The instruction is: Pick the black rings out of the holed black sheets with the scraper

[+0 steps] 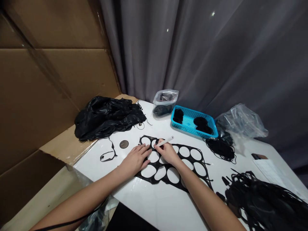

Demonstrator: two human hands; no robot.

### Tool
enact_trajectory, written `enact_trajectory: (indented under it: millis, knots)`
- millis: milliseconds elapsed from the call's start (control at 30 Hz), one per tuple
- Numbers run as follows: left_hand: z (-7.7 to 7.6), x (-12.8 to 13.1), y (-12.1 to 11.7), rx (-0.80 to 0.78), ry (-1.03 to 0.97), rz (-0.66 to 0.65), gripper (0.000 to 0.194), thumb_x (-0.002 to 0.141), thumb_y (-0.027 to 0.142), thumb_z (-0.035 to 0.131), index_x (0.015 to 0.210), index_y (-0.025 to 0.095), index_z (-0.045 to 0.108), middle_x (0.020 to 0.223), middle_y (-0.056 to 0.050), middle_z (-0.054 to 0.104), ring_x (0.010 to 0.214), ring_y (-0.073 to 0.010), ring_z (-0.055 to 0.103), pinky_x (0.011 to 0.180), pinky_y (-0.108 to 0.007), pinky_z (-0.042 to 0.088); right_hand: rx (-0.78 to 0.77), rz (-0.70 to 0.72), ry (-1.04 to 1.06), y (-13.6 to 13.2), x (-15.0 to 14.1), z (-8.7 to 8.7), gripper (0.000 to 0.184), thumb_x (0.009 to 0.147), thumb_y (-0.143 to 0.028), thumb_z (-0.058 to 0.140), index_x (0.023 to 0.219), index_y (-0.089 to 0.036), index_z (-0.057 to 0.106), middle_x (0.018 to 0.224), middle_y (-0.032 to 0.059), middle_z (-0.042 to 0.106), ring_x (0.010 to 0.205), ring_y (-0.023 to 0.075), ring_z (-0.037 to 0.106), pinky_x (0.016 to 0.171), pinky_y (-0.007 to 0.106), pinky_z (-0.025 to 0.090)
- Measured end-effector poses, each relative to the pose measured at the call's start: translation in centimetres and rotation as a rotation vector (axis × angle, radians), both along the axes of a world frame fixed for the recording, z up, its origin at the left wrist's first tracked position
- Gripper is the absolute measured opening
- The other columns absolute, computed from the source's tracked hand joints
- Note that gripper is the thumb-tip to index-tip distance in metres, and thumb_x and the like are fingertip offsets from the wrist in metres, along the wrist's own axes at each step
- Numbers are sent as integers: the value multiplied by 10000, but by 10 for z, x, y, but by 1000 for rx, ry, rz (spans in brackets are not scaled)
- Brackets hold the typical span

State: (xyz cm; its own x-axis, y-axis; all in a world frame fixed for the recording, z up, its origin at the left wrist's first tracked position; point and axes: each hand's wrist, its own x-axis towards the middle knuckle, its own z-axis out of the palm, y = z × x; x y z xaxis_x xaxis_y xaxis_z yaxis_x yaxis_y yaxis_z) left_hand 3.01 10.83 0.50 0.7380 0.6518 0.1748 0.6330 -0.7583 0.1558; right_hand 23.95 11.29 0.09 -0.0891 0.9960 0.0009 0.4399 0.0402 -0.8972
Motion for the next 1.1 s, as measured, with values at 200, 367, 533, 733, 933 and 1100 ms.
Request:
enact_trajectory:
  millis: [200, 367, 533, 733, 933, 1100]
  knots:
    - [1, 0, -1, -20, 7, 10, 442, 951, 336, 582, 1357, 166, 535, 1453, -106, 528, 1335, -320, 480, 1070, -448, 405, 66, 15, -136, -1, -2, 2, 267, 901, -385, 531, 709, -233, 424, 648, -54, 460, 629, 151, 459, 620, 274, 358]
    - [0, 0, -2, -21, 0, 16, 439, 955, 334, 572, 1361, 169, 534, 1454, -107, 527, 1346, -319, 471, 1082, -451, 392, 135, 37, -184, -5, -4, 3, 235, 910, -312, 511, 709, -233, 419, 712, -25, 519, 689, 166, 511, 665, 284, 395]
    - [0, -1, -1, -42, 14, 5, 445, 961, 324, 559, 1371, 155, 524, 1467, -118, 512, 1361, -324, 453, 1081, -461, 393, 334, 104, -287, -6, -11, 0, 170, 918, -230, 469, 747, -230, 466, 815, 38, 573, 797, 210, 514, 743, 329, 411]
    - [0, -1, -1, -31, -20, 12, 410, 951, 305, 564, 1336, 166, 550, 1442, -133, 535, 1347, -327, 470, 1059, -472, 413, 313, -300, -224, 46, 43, 20, 219, 843, -222, 504, 670, -255, 373, 679, 41, 517, 759, 236, 493, 711, 350, 393]
    - [-2, -5, -3, -14, -85, 7, 434, 941, 319, 576, 1354, 196, 518, 1443, -122, 530, 1353, -314, 468, 1072, -467, 410, 64, -427, 85, 73, 64, 24, 276, 716, -336, 706, 636, -234, 462, 562, 4, 555, 561, 174, 545, 474, 265, 417]
    - [-4, -14, -1, 42, -101, 130, 502, 923, 326, 607, 1360, 112, 485, 1365, -185, 559, 1291, -329, 519, 1088, -460, 404, -119, -251, 384, 62, 16, 16, 297, 697, -382, 774, 718, -218, 528, 722, 49, 661, 676, 189, 670, 514, 267, 535]
